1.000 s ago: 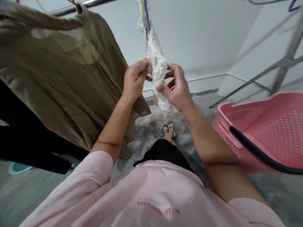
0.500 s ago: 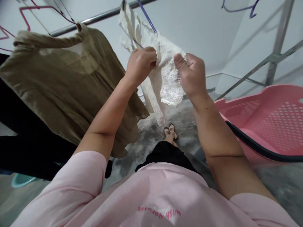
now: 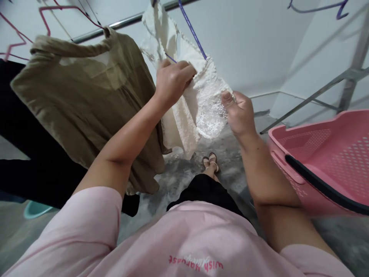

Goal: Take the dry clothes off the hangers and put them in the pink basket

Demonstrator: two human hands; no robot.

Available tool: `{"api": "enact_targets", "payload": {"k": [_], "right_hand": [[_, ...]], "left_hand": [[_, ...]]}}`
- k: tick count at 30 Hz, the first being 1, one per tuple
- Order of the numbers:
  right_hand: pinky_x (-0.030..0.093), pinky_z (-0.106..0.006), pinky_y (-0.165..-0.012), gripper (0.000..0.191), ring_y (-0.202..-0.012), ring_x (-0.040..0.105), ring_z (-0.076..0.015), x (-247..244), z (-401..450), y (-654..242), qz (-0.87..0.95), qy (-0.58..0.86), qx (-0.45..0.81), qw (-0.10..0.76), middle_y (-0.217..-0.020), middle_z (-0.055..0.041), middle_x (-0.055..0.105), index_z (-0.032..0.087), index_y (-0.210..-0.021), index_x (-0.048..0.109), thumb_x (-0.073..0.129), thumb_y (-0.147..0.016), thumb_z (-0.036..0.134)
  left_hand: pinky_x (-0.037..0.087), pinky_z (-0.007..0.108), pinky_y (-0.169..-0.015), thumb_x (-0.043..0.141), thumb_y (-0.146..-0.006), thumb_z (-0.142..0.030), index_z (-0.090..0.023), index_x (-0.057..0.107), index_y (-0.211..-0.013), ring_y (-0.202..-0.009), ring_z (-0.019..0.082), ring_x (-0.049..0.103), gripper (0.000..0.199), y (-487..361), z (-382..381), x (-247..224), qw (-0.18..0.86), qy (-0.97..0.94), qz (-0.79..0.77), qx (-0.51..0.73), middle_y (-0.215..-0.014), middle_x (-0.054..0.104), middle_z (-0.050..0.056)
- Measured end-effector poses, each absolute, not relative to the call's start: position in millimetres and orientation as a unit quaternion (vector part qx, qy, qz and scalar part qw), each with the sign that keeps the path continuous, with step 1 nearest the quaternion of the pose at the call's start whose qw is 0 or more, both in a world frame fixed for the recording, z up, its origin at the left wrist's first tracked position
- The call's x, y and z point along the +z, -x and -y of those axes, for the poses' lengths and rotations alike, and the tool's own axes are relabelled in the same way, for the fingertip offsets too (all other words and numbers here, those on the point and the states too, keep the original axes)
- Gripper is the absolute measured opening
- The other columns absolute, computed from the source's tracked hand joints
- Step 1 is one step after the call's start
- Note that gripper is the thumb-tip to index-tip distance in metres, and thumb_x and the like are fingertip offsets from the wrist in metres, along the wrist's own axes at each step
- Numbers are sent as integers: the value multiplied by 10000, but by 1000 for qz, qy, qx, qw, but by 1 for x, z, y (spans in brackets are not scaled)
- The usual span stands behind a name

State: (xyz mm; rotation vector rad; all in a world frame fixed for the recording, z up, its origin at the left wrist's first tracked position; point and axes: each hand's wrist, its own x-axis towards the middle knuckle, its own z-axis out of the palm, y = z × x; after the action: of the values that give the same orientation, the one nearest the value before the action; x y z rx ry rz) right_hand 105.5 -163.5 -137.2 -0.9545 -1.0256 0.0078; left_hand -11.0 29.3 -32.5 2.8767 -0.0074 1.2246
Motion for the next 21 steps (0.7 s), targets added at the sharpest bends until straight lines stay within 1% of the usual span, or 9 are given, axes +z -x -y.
{"api": "enact_targets", "payload": {"k": [2,4,6,8,11,13,16,18,21], "right_hand": [[240,-225,-489,559,-513,304,-52,-140,159,-109,466,427,40,774,-578,53,340,179,-658,433,674,-799,664],[290,-231,-494,558,-521,352,-70,-139,155,-113,451,409,85,789,-586,45,397,183,-710,489,709,-743,695],[387,-254,-548,568,-571,455,-104,-137,153,-117,438,403,117,795,-627,25,495,188,-785,539,738,-695,712],[480,-294,-680,569,-706,580,-151,-135,152,-117,437,403,130,794,-739,-15,612,190,-858,576,750,-687,704],[525,-318,-763,562,-847,650,-185,-137,150,-109,446,392,143,791,-880,-41,681,208,-941,601,728,-710,703],[516,-282,-644,569,-740,636,-161,-140,148,-99,450,396,147,787,-804,-15,660,226,-937,601,704,-706,736],[381,-220,-451,602,-506,492,-99,-146,145,-80,458,430,173,758,-602,26,543,218,-803,562,674,-678,795],[311,-212,-411,638,-444,416,-77,-151,146,-67,479,458,213,718,-535,32,492,201,-724,523,653,-668,823],[317,-213,-435,639,-468,443,-79,-162,150,-51,543,482,273,631,-545,11,517,178,-725,540,615,-716,812]], "left_hand": [[334,480,-1060,515,-963,-542,-255,562,-951,-910,235,516,290,21,-25,-30,6,-924,4,382,-1076,617,74],[338,420,-1089,535,-908,-646,-256,549,-1108,-1064,224,496,439,30,-29,-31,45,-905,12,423,-1232,580,62],[311,381,-1128,566,-852,-699,-279,542,-1187,-1226,217,435,538,36,-43,-33,77,-867,6,492,-1319,527,49],[294,386,-1143,612,-820,-702,-270,548,-1214,-1309,216,382,589,41,-60,-33,104,-825,-31,554,-1351,488,56],[391,405,-1045,597,-848,-684,-214,570,-1135,-1184,209,488,551,42,-73,-30,184,-789,-108,576,-1202,549,74],[455,384,-936,533,-900,-667,-195,586,-1015,-1034,196,569,489,40,-62,-23,230,-794,-122,550,-1031,588,64],[493,359,-815,459,-960,-615,-186,582,-894,-900,198,625,451,32,-25,-7,261,-813,-85,513,-922,598,64],[503,363,-758,420,-980,-601,-195,580,-872,-854,204,642,449,22,-1,8,281,-816,-74,500,-914,612,70],[512,386,-721,495,-960,-567,-232,574,-840,-844,226,649,364,2,16,29,319,-815,-100,473,-886,638,68]]}}
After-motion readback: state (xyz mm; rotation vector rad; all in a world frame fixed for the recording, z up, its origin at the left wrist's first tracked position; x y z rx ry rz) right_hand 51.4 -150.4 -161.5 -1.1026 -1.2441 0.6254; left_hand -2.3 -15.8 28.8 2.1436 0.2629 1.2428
